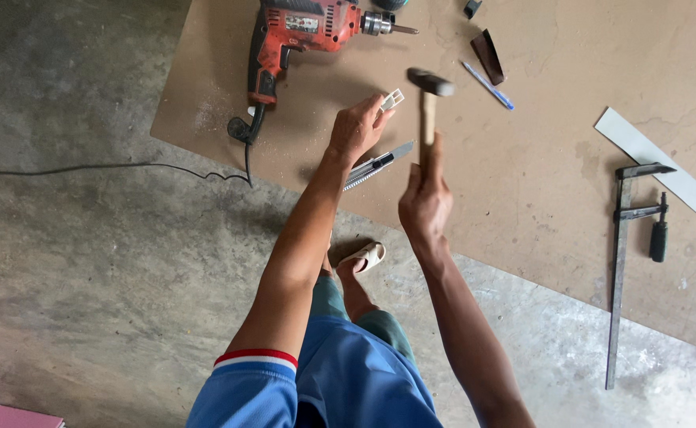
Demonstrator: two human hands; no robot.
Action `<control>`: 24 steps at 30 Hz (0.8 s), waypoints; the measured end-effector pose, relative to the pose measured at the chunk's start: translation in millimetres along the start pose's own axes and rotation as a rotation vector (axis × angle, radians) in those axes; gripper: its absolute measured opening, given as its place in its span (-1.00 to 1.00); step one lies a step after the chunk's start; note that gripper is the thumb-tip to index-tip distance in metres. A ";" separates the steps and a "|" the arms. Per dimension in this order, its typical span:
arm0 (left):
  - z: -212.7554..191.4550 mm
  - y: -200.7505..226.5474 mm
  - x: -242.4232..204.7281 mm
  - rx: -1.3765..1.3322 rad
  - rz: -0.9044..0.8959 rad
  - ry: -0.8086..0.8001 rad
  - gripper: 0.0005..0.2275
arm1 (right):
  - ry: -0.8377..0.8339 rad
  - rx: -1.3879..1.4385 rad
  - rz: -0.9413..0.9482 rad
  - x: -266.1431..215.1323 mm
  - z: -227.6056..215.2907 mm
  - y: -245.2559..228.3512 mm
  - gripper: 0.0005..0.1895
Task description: The person assembles hardware components using a drill, hammer, and clamps on a wooden work surface.
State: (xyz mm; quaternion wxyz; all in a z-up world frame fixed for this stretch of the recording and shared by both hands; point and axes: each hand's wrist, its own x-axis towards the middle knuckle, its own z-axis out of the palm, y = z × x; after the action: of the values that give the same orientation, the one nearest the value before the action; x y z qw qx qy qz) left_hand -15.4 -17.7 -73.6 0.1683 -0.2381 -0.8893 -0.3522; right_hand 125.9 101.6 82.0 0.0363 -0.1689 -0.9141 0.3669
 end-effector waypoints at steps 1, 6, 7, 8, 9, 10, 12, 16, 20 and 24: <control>-1.6 1.2 -3.8 -0.005 0.004 0.000 -0.81 | 0.006 -0.003 0.002 2.5 2.1 4.5 -0.38; 2.9 -6.2 -5.5 0.052 0.011 -0.002 -0.81 | -0.139 -0.106 0.055 5.6 -18.2 -23.1 -0.39; 4.2 -9.0 -4.4 0.052 0.013 -0.003 -0.81 | -0.137 -0.105 0.056 3.6 -15.8 -26.0 -0.39; 5.2 -11.1 -3.0 0.044 0.020 -0.010 -0.80 | -0.026 -0.017 0.004 1.4 -14.2 -29.1 -0.41; 5.4 -12.0 -3.9 0.038 0.024 -0.017 -0.79 | 0.080 0.070 -0.050 -2.6 -13.3 -31.9 -0.42; 6.2 -10.8 -6.0 0.039 0.023 -0.016 -0.79 | 0.079 0.071 -0.051 -0.6 -3.2 -17.6 -0.42; 6.8 -9.0 -5.2 0.072 0.035 0.003 -0.79 | -0.118 -0.097 -0.015 5.4 16.2 8.5 -0.40; 0.9 -5.6 -7.8 0.051 0.009 -0.012 -0.81 | -0.124 -0.134 -0.043 6.9 -13.3 -13.6 -0.40; 4.7 -11.7 -3.1 0.056 0.038 -0.022 -0.79 | 0.042 0.024 -0.072 2.2 -1.8 -5.0 -0.41; -9.0 0.0 -0.1 0.108 0.048 0.006 -0.80 | -0.141 -0.217 0.025 11.4 19.8 25.3 -0.36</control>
State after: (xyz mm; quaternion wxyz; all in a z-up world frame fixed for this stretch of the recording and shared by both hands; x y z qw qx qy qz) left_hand -14.1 -24.0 -67.4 0.1920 -0.2490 -0.9006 -0.3001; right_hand 118.6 109.4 49.7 -0.0513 -0.1570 -0.9465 0.2773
